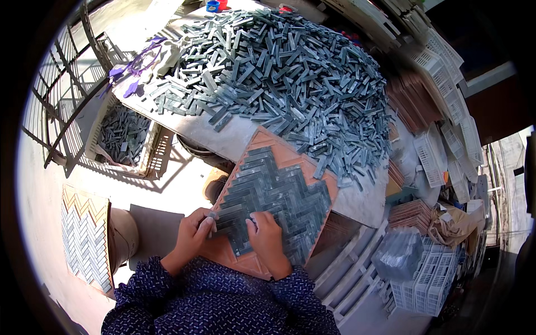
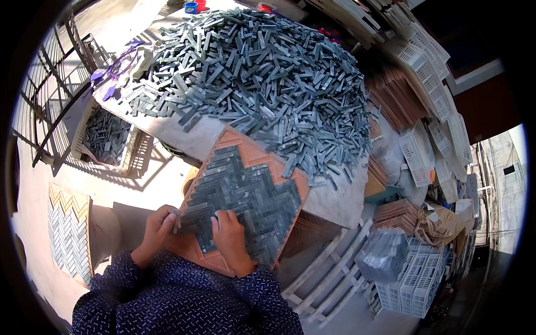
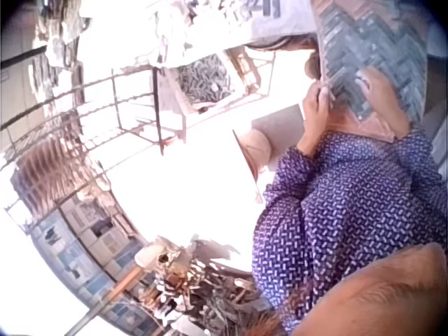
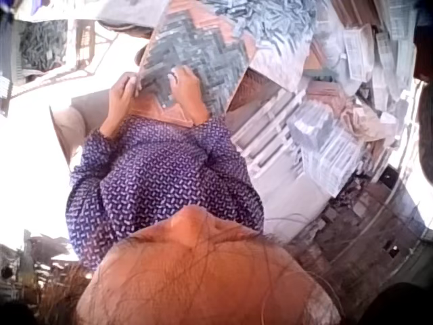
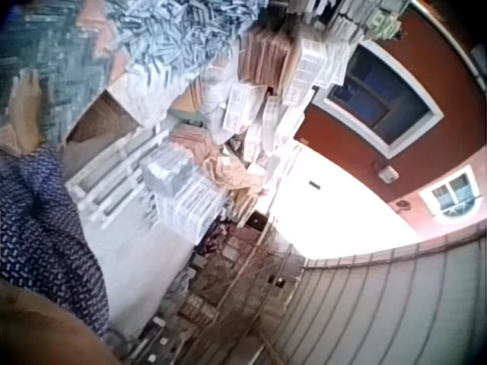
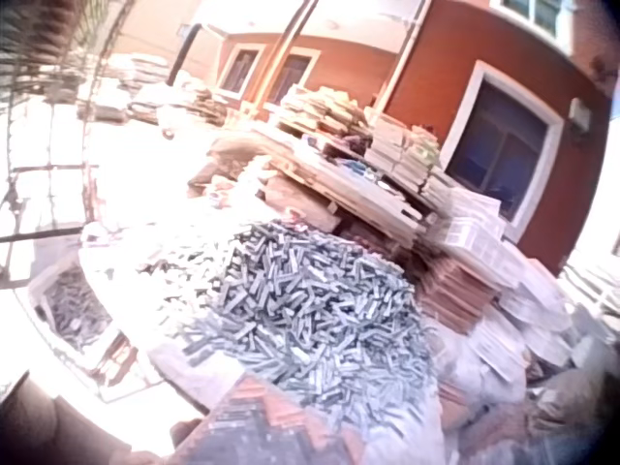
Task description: The person arranges small rectangular tiles on a square board to form a herringbone pattern. They repeatedly pick tiles from a nearby pile, place them on the board, and adjust their positions to complete the pattern.
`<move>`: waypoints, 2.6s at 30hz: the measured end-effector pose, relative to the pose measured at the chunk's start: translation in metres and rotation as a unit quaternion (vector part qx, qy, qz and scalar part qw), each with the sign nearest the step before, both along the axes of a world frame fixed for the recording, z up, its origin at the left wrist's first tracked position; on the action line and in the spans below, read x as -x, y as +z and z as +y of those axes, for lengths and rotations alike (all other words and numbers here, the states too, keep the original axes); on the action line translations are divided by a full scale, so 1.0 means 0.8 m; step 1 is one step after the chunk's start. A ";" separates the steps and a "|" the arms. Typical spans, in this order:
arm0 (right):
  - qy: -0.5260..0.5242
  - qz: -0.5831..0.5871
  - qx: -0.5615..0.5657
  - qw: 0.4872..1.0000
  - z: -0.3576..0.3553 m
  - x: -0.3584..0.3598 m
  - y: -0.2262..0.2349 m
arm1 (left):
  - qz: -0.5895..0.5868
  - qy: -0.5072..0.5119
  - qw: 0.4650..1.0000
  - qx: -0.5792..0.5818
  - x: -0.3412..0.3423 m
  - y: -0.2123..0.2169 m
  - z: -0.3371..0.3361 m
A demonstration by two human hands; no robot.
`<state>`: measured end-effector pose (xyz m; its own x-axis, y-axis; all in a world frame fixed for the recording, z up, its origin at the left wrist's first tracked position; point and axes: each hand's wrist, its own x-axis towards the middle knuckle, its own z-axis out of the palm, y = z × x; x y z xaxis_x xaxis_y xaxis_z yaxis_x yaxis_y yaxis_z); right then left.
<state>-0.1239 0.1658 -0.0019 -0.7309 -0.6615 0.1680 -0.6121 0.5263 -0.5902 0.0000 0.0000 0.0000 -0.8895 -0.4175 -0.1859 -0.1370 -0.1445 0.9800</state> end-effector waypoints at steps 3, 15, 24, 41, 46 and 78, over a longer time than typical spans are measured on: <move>0.001 0.014 0.013 1.000 0.004 -0.010 -0.001 | -0.015 0.005 1.000 0.007 -0.007 0.008 0.007; 0.051 -0.398 0.182 0.898 0.015 -0.067 0.016 | -0.017 -0.013 1.000 -0.017 -0.010 -0.004 0.033; -0.125 -0.456 0.318 0.822 0.111 -0.043 -0.005 | 0.006 -0.270 0.762 0.589 0.055 0.018 0.056; -0.312 -0.336 0.422 0.782 0.223 -0.026 -0.015 | 0.106 -0.462 0.614 0.630 0.086 -0.014 0.159; -0.319 -0.328 0.413 0.787 0.235 -0.025 -0.019 | 0.084 -0.471 0.603 0.638 0.083 -0.009 0.158; -0.074 0.057 0.081 0.992 0.162 -0.019 -0.002 | 0.014 -0.416 0.725 0.549 0.019 0.025 0.092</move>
